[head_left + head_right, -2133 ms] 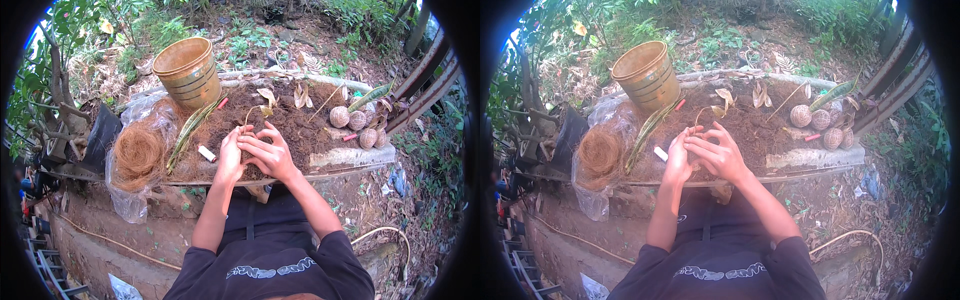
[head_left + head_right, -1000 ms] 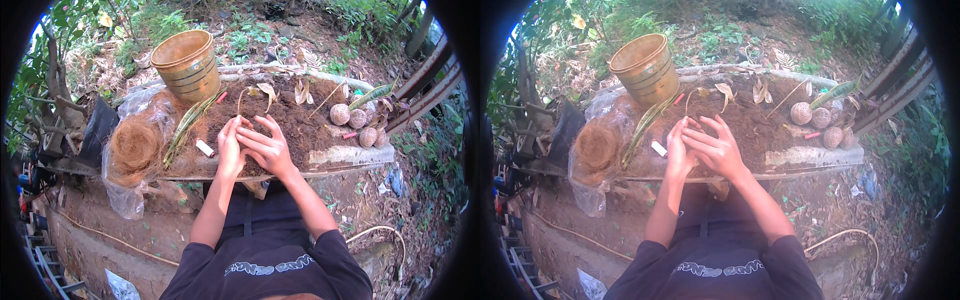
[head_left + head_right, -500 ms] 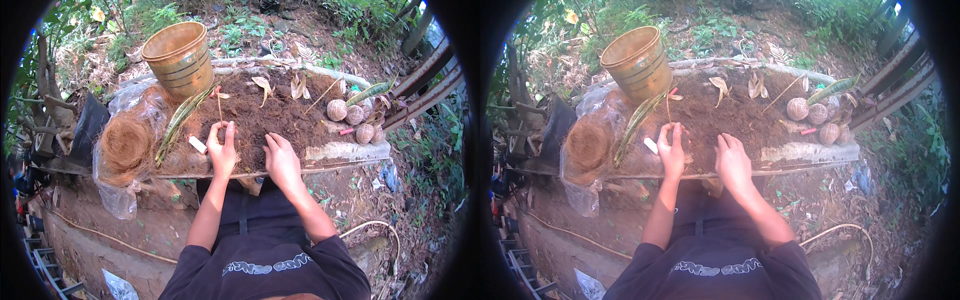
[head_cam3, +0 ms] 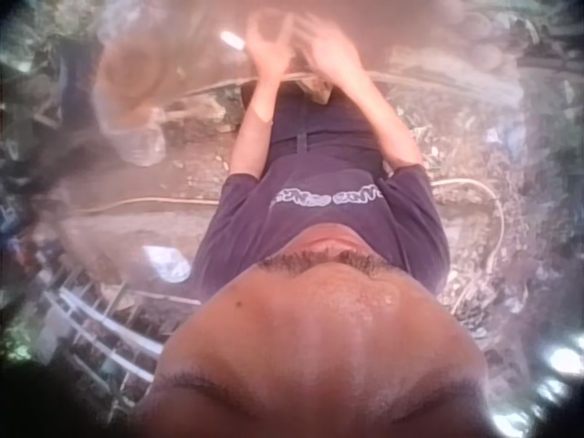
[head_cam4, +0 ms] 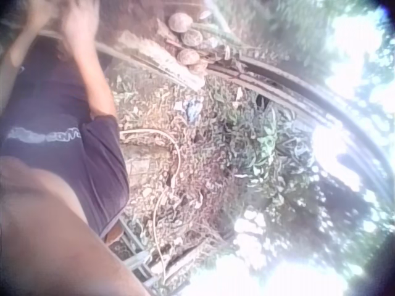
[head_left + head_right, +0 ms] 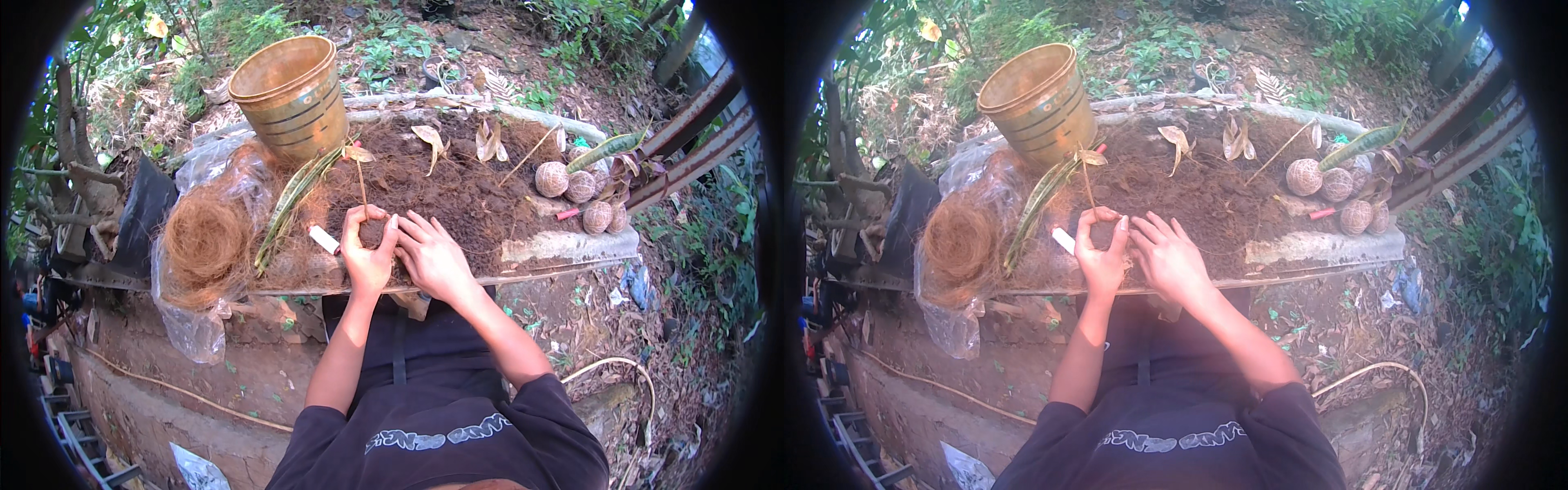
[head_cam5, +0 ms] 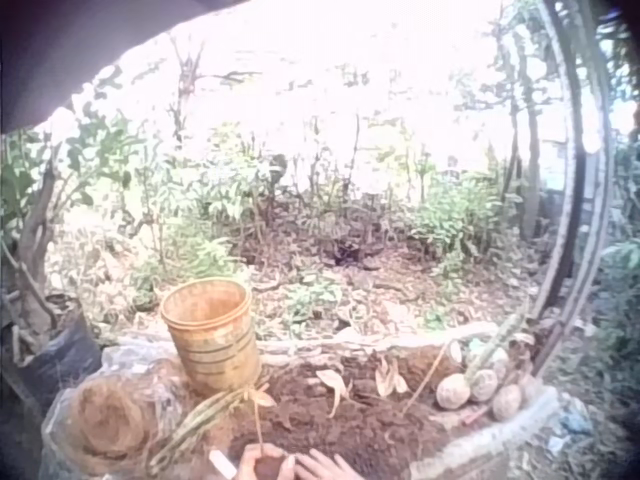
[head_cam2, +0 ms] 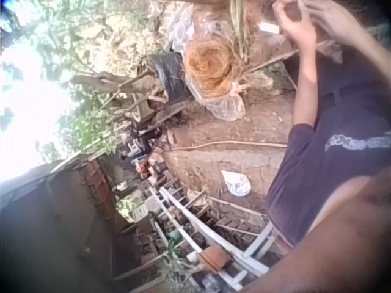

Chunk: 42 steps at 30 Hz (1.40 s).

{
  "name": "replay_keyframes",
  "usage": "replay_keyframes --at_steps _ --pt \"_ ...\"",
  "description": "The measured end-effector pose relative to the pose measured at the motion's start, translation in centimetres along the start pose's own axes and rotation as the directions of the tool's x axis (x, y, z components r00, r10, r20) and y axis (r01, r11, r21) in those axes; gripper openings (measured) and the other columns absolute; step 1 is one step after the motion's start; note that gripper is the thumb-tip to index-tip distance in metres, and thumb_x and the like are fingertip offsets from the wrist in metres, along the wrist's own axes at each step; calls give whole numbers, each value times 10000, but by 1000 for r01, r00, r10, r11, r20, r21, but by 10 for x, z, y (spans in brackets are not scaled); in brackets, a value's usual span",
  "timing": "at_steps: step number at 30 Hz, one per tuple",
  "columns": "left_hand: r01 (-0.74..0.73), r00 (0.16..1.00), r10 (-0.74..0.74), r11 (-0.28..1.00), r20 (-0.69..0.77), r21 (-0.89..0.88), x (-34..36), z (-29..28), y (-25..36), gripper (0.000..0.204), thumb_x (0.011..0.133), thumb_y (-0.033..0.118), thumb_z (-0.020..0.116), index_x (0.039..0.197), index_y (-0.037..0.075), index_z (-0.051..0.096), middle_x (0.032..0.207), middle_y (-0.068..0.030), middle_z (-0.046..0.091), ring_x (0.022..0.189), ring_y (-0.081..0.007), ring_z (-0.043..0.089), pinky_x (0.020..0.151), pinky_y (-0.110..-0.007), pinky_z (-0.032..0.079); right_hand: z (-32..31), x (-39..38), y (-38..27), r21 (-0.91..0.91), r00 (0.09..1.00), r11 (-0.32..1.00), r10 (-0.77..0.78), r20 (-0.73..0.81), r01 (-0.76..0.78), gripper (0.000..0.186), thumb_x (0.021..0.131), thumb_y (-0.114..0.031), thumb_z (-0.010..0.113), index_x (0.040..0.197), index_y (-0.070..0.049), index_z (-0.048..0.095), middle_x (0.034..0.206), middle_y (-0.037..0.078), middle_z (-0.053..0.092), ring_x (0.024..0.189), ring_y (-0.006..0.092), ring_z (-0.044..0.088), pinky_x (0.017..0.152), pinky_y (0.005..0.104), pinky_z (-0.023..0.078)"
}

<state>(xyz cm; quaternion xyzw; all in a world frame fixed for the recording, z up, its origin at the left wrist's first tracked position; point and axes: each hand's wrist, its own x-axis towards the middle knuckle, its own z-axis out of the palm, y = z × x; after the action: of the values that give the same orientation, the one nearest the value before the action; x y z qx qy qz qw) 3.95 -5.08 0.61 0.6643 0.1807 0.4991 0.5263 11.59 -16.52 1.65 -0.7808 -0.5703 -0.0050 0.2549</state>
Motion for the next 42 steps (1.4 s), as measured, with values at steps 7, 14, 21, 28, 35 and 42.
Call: replay_keyframes --at_steps 7,14,21,28,35,42 --pt "118 993 -118 992 2 -50 -1 -2 -5 196 826 -13 725 945 1 570 950 -63 591 913 -162 580 886 -314 461 -26 -6 17 -1 999 1000 -16 -36 16 249 872 -96 628 1110 -43 675 1186 96 660 1184 298 579 990 389 490" --pt "208 976 -183 939 114 -275 -1 -2 4 131 901 0 654 992 6 559 962 -65 580 875 -154 608 718 -299 530 -21 -14 25 45 993 994 102 -65 -99 287 822 -22 524 1055 -17 692 1159 87 680 1139 278 600 938 388 524" --pt "459 888 -335 611 315 -644 5 -6 1 407 1048 411 459 1002 20 562 935 -108 606 820 -245 653 645 -352 567 -27 -3 29 313 968 938 205 -145 -151 271 802 12 567 1025 24 721 1040 168 724 981 324 693 907 379 529" --pt "520 854 -402 635 331 -572 6 10 15 544 1049 483 401 1169 -18 574 1109 -147 631 1011 -283 657 842 -426 587 -36 12 29 967 858 171 507 80 -191 272 959 -55 606 1212 11 681 1070 84 734 959 113 654 872 279 517" --pt "540 841 -435 639 321 -548 5 18 11 494 1054 388 462 1245 -49 589 1185 -173 659 1097 -237 637 949 -383 533 -20 16 -21 557 885 831 263 -384 -5 277 921 -20 606 1186 -19 687 1168 160 700 1169 311 642 995 379 508" --pt "580 810 -496 603 312 -547 10 7 15 391 1024 250 539 1252 -61 604 1167 -191 676 1074 -226 655 953 -349 524 -24 7 -13 486 953 864 20 -301 135 444 957 -69 543 1398 -29 512 1441 194 504 1349 363 468 1142 514 322"
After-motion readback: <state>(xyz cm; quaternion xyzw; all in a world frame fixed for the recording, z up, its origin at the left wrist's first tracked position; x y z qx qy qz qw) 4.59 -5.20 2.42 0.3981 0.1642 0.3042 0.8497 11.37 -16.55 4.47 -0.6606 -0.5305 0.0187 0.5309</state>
